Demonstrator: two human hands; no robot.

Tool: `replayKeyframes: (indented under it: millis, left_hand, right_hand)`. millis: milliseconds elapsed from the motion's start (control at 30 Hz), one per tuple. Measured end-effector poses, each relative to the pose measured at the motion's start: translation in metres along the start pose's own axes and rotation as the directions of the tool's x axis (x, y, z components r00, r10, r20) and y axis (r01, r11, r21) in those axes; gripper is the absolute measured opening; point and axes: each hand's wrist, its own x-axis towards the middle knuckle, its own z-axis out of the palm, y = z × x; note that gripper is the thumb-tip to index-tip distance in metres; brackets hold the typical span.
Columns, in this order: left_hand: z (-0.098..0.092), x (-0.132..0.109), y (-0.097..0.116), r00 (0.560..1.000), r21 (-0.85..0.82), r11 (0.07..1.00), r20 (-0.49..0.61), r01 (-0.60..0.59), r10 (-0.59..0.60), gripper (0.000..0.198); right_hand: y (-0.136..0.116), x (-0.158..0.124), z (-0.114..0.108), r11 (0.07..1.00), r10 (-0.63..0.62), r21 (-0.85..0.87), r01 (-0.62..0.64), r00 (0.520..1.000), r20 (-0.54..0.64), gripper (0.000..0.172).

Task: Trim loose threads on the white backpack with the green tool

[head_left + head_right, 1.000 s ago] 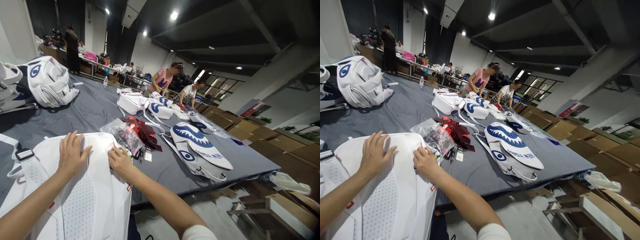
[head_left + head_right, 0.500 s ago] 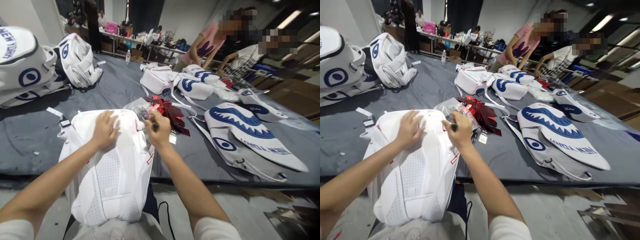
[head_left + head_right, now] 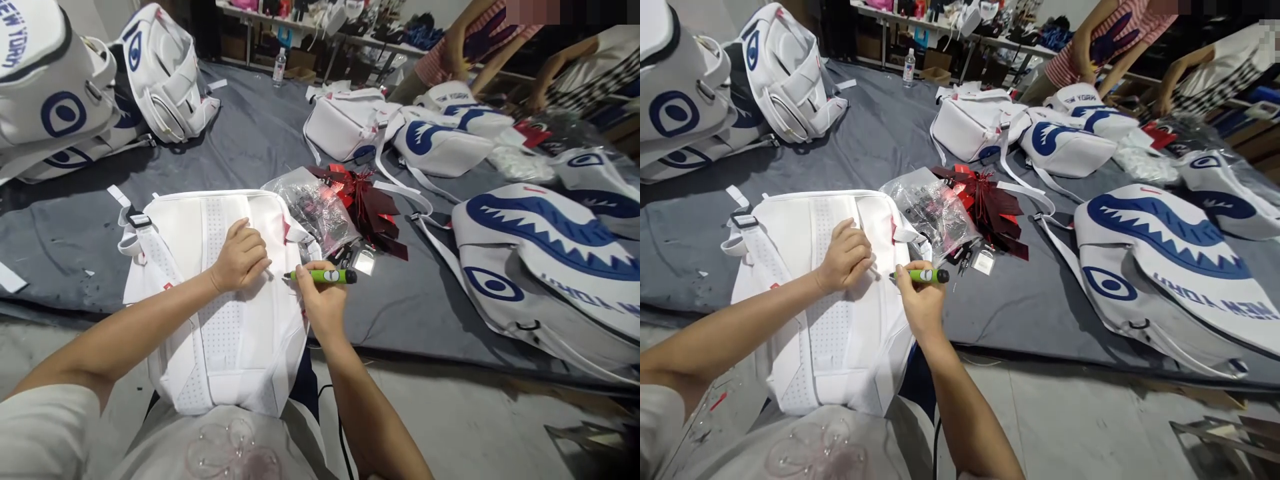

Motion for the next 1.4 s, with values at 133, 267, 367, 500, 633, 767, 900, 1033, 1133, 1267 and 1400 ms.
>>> replayKeyframes:
  millis: [133,267,367,500,633,767,900,1033,1133,1267,1400]
  left_hand:
    - [-0.001,0.002,0.003,0.992,0.034,0.999,0.128,-0.017,0.013,0.028]
    - [-0.009,-0.002,0.004,0.922,0.038,0.998,0.387,-0.050,0.031,0.020]
    - [-0.008,-0.014,0.004,0.952,0.035,0.998,0.305,-0.044,0.032,0.014]
    - [0.000,-0.024,0.003,0.983,0.010,0.998,0.175,-0.062,0.060,0.012]
    - [0.004,-0.024,0.001,0.986,-0.002,0.997,0.152,-0.074,0.073,0.013]
    - [0.004,-0.024,0.001,0.988,0.006,0.997,0.136,-0.079,0.077,0.014]
    - [0.005,-0.024,0.001,0.987,0.000,0.997,0.143,-0.077,0.076,0.014]
    - [0.005,-0.025,0.001,0.984,-0.006,0.998,0.167,-0.060,0.060,0.015]
    - [0.005,-0.025,0.001,0.985,-0.003,0.998,0.164,-0.059,0.059,0.014]
    - [0.006,-0.024,0.001,0.980,-0.001,0.999,0.191,-0.052,0.051,0.014]
    - [0.007,-0.025,0.001,0.974,0.005,0.999,0.224,-0.035,0.033,0.016]
  right_hand:
    - [0.009,-0.002,0.006,0.998,-0.043,-0.053,0.042,0.999,-0.010,0.026]
    - [0.015,-0.002,0.008,0.994,-0.051,-0.099,0.055,0.998,0.043,0.024]
    - [0.019,-0.003,0.011,0.990,-0.058,-0.129,0.061,0.998,0.027,0.026]
    - [0.018,-0.003,0.015,0.981,-0.095,-0.168,0.098,0.995,0.026,0.024]
    - [0.015,-0.002,0.015,0.966,-0.075,-0.241,0.090,0.995,0.069,0.026]
    - [0.017,0.000,0.014,0.960,-0.069,-0.267,0.085,0.995,0.070,0.028]
    - [0.019,0.000,0.014,0.952,-0.101,-0.283,0.119,0.992,0.078,0.028]
    - [0.018,0.000,0.013,0.948,-0.106,-0.288,0.132,0.989,0.104,0.028]
    - [0.017,0.001,0.012,0.947,-0.099,-0.295,0.129,0.988,0.115,0.029]
    - [0.017,0.003,0.012,0.938,-0.101,-0.316,0.145,0.983,0.151,0.031]
    - [0.019,0.006,0.011,0.928,-0.113,-0.338,0.156,0.983,0.142,0.034]
